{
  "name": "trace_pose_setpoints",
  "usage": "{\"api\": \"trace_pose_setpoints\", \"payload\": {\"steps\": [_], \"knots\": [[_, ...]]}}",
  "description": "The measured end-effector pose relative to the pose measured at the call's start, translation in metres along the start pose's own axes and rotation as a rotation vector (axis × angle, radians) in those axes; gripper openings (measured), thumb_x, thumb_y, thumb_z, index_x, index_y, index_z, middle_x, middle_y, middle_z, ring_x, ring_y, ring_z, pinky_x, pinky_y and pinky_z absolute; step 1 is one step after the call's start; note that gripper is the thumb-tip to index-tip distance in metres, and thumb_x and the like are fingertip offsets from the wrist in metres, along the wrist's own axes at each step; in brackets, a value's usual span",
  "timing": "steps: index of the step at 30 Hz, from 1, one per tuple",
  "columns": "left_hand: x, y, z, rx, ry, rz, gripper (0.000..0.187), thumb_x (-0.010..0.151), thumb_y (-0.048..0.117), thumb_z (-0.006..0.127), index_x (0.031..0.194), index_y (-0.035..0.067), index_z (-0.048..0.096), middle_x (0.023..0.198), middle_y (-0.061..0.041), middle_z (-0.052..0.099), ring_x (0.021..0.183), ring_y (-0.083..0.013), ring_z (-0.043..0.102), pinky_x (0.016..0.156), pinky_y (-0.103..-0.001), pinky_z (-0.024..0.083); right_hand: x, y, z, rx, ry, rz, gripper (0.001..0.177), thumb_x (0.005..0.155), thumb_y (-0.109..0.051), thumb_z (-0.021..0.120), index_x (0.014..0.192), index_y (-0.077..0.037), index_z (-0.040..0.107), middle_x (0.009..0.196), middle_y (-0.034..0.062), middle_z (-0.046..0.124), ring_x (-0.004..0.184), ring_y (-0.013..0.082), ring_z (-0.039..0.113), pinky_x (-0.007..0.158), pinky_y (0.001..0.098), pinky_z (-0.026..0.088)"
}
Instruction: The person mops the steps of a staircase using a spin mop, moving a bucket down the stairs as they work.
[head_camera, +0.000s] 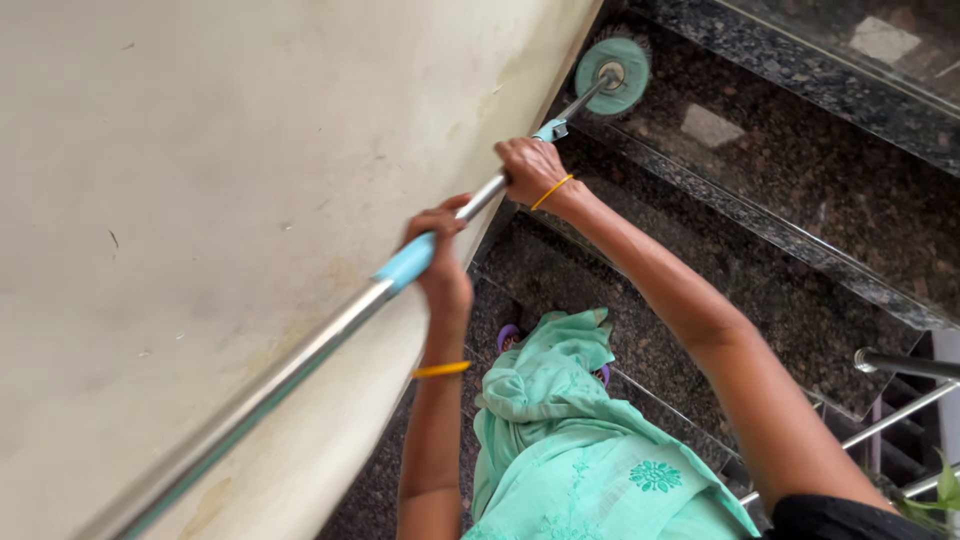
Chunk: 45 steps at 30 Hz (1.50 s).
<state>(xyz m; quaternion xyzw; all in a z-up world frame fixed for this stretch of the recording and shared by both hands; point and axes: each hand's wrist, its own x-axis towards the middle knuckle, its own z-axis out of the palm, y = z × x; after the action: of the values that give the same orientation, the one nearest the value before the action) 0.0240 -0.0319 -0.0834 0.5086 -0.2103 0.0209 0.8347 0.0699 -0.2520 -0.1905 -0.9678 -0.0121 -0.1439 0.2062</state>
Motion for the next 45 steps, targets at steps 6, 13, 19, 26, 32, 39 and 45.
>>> {"api": "trace_pose_setpoints", "payload": {"steps": [6,13,19,26,32,39,45], "knots": [[-0.008,-0.083,0.012,-0.063,0.024,-0.044,0.015,0.105,0.004,0.065,0.094,0.007,0.055,0.101,-0.011,0.070,0.119,-0.0287,0.069,0.101,-0.038,0.055,-0.012,0.063,0.043,0.023,0.277,-0.009,0.024,0.069,-0.005,0.074,0.090,-0.001,0.062,0.094,0.0169,0.066,0.098,0.0388,0.065,0.080,0.0490,0.055],[0.011,-0.152,0.036,-0.073,-0.029,-0.066,0.006,0.101,0.004,0.072,0.100,0.001,0.067,0.109,-0.015,0.072,0.121,-0.0254,0.068,0.105,-0.037,0.057,-0.001,0.144,0.058,-0.029,0.227,0.087,0.022,0.072,-0.012,0.081,0.080,-0.005,0.062,0.091,0.0141,0.066,0.099,0.0383,0.065,0.079,0.0487,0.056],[0.038,-0.088,-0.004,0.090,0.052,-0.207,0.006,0.098,0.005,0.068,0.100,0.001,0.065,0.116,-0.020,0.075,0.111,-0.0236,0.072,0.097,-0.036,0.058,0.023,0.087,0.080,-0.003,0.110,0.230,0.015,0.082,-0.014,0.078,0.083,-0.008,0.064,0.084,0.0168,0.064,0.083,0.0369,0.065,0.071,0.0490,0.054],[0.036,-0.079,-0.030,0.084,0.063,-0.146,0.007,0.103,0.003,0.065,0.099,0.002,0.060,0.109,-0.023,0.074,0.116,-0.0273,0.073,0.103,-0.038,0.059,0.024,0.045,0.072,0.035,0.230,0.086,0.018,0.077,-0.008,0.077,0.079,-0.005,0.060,0.082,0.0124,0.064,0.086,0.0354,0.065,0.070,0.0490,0.054],[0.046,-0.159,-0.005,0.027,0.031,-0.261,0.003,0.095,0.000,0.069,0.096,0.001,0.066,0.115,-0.020,0.075,0.112,-0.0282,0.071,0.100,-0.040,0.057,0.037,0.118,0.067,-0.065,0.042,0.247,0.012,0.077,-0.006,0.073,0.081,-0.006,0.062,0.089,0.0106,0.066,0.094,0.0337,0.066,0.075,0.0459,0.057],[0.088,-0.160,-0.003,0.061,-0.092,-0.277,0.003,0.098,0.007,0.070,0.097,0.006,0.068,0.111,-0.016,0.076,0.108,-0.0243,0.073,0.084,-0.036,0.060,0.043,0.135,0.058,-0.070,0.074,0.297,0.016,0.073,-0.014,0.078,0.080,-0.007,0.065,0.089,0.0136,0.068,0.097,0.0348,0.065,0.083,0.0466,0.057],[0.056,-0.155,0.036,0.069,-0.137,-0.506,0.011,0.099,0.018,0.070,0.096,0.013,0.061,0.109,-0.012,0.074,0.116,-0.0222,0.073,0.083,-0.037,0.062,-0.037,0.147,0.029,-0.100,0.144,0.380,0.017,0.069,-0.012,0.077,0.080,-0.007,0.065,0.088,0.0134,0.068,0.098,0.0353,0.065,0.076,0.0505,0.055]]}}
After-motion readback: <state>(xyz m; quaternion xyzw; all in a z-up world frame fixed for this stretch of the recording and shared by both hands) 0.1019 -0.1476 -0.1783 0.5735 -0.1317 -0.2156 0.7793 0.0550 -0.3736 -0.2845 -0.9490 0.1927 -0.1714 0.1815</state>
